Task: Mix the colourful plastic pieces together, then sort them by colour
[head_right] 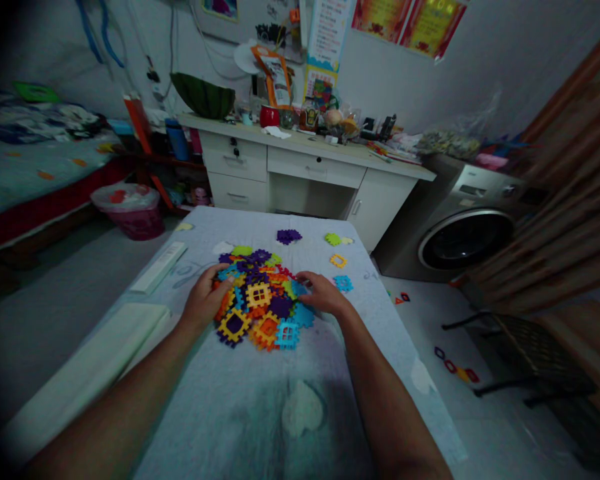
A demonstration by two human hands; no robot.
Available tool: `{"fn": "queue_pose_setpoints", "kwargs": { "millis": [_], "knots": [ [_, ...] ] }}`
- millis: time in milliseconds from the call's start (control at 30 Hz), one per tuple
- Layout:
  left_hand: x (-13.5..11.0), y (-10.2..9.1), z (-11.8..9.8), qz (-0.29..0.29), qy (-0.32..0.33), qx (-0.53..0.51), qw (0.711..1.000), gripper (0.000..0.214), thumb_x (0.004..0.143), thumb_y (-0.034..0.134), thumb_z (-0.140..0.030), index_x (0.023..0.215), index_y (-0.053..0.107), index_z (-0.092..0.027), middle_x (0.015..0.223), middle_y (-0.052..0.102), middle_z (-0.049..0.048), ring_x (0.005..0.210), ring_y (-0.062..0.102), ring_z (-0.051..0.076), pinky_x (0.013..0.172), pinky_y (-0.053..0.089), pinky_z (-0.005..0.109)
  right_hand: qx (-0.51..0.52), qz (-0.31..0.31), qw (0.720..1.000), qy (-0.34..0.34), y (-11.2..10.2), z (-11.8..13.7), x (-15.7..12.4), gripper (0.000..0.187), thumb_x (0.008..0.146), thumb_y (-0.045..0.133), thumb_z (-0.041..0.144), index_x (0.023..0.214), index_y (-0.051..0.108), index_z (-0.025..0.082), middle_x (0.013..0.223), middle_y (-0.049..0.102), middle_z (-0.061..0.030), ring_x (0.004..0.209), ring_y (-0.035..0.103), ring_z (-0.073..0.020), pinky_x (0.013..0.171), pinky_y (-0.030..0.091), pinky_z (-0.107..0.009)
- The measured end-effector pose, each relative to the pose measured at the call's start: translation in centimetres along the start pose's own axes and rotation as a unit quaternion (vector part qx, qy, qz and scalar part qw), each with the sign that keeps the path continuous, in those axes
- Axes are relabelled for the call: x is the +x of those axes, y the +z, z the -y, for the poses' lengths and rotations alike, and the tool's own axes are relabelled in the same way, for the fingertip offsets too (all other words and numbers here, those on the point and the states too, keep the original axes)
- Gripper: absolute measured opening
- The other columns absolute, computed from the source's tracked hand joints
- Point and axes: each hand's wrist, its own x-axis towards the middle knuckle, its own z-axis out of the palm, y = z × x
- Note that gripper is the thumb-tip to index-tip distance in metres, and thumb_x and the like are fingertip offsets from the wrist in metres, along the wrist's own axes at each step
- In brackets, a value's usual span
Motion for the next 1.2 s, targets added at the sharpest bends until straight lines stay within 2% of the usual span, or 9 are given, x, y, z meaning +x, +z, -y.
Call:
{"fn": "queue_pose_setpoints", "kwargs": {
  "millis": [200,333,433,567,733,900,1000,1100,1200],
  "knots": [
    [0.1,0.0,0.2,0.003,-0.003,0.005,1.0,0.044,0.082,0.058,-0.05,0.118,0.062,-0.024,0.116,0.066,0.0065,0.107,0.061,0.025,0.1,0.046,0.039,-0.013,-0.045,0.998,-0.035,-0.1,-0.7,-0.3,0.05,0.07,0.067,0.015,0.119,0.062,0.024,0.118,0.064,-0.0059,0.105,0.059,-0.021,0.092,0.047,-0.036],
    [0.1,-0.1,0.2,0.005,-0.002,0.013,1.0,0.044,0.083,0.057,-0.05,0.118,0.061,-0.024,0.116,0.065,0.0061,0.107,0.061,0.025,0.099,0.046,0.038,-0.094,-0.164,0.981,-0.036,-2.9,-3.3,-0.7,0.057,0.067,0.064,0.015,0.123,0.058,0.023,0.122,0.059,-0.0091,0.113,0.054,-0.0254,0.101,0.042,-0.044],
    [0.1,-0.1,0.1,0.004,-0.005,0.016,1.0,0.044,0.083,0.057,-0.05,0.118,0.061,-0.024,0.117,0.065,0.0058,0.107,0.061,0.025,0.098,0.046,0.038,-0.182,-0.231,0.955,0.036,-5.1,-6.0,-1.6,0.057,0.065,0.061,0.012,0.121,0.06,0.021,0.122,0.058,-0.0125,0.116,0.052,-0.0294,0.103,0.039,-0.047],
    [0.1,-0.1,0.0,0.005,-0.005,0.014,1.0,0.045,0.083,0.058,-0.05,0.119,0.061,-0.024,0.117,0.066,0.0059,0.106,0.061,0.025,0.098,0.047,0.038,-0.239,-0.24,0.934,0.114,-6.3,-9.2,-2.9,0.056,0.063,0.057,0.01,0.119,0.063,0.017,0.121,0.059,-0.0157,0.117,0.054,-0.0312,0.103,0.039,-0.046],
    [0.0,-0.2,-0.3,0.005,-0.003,0.011,1.0,0.044,0.082,0.057,-0.05,0.117,0.061,-0.023,0.115,0.066,0.0059,0.105,0.062,0.024,0.098,0.047,0.037,-0.242,-0.245,0.933,0.105,-5.6,-11.1,-3.0,0.054,0.064,0.054,0.009,0.115,0.065,0.019,0.116,0.063,-0.013,0.115,0.056,-0.0284,0.101,0.041,-0.042],
    [0.1,-0.2,-0.1,0.009,-0.002,0.01,1.0,0.045,0.083,0.057,-0.05,0.118,0.061,-0.023,0.117,0.066,0.0062,0.107,0.061,0.025,0.1,0.046,0.038,-0.222,-0.236,0.942,0.092,-5.1,-11.5,-3.0,0.051,0.064,0.053,0.01,0.111,0.067,0.022,0.117,0.064,-0.0103,0.113,0.057,-0.0278,0.101,0.041,-0.043],
    [0.1,-0.1,0.1,0.008,-0.007,0.016,1.0,0.045,0.083,0.056,-0.05,0.119,0.06,-0.023,0.118,0.065,0.0063,0.107,0.061,0.025,0.1,0.045,0.039,-0.201,-0.266,0.938,0.095,-5.0,-10.9,-3.0,0.051,0.066,0.051,0.011,0.114,0.067,0.021,0.12,0.063,-0.0111,0.116,0.055,-0.0292,0.103,0.04,-0.045],
    [0.0,0.0,0.1,0.01,-0.011,0.016,1.0,0.046,0.083,0.056,-0.051,0.12,0.06,-0.023,0.118,0.065,0.0066,0.107,0.061,0.025,0.1,0.046,0.039,-0.177,-0.284,0.94,0.072,-4.6,-9.2,-2.5,0.044,0.071,0.052,0.014,0.112,0.067,0.021,0.121,0.062,-0.012,0.118,0.054,-0.0299,0.104,0.038,-0.047],
    [0.0,-0.1,-0.2,0.014,-0.016,0.014,1.0,0.046,0.083,0.055,-0.051,0.119,0.06,-0.023,0.117,0.066,0.0063,0.106,0.061,0.025,0.099,0.046,0.039,-0.136,-0.242,0.961,0.01,-3.4,-6.4,-1.5,0.028,0.078,0.057,0.023,0.104,0.067,0.022,0.115,0.064,-0.0101,0.115,0.055,-0.028,0.105,0.037,-0.045]
  ]
}}
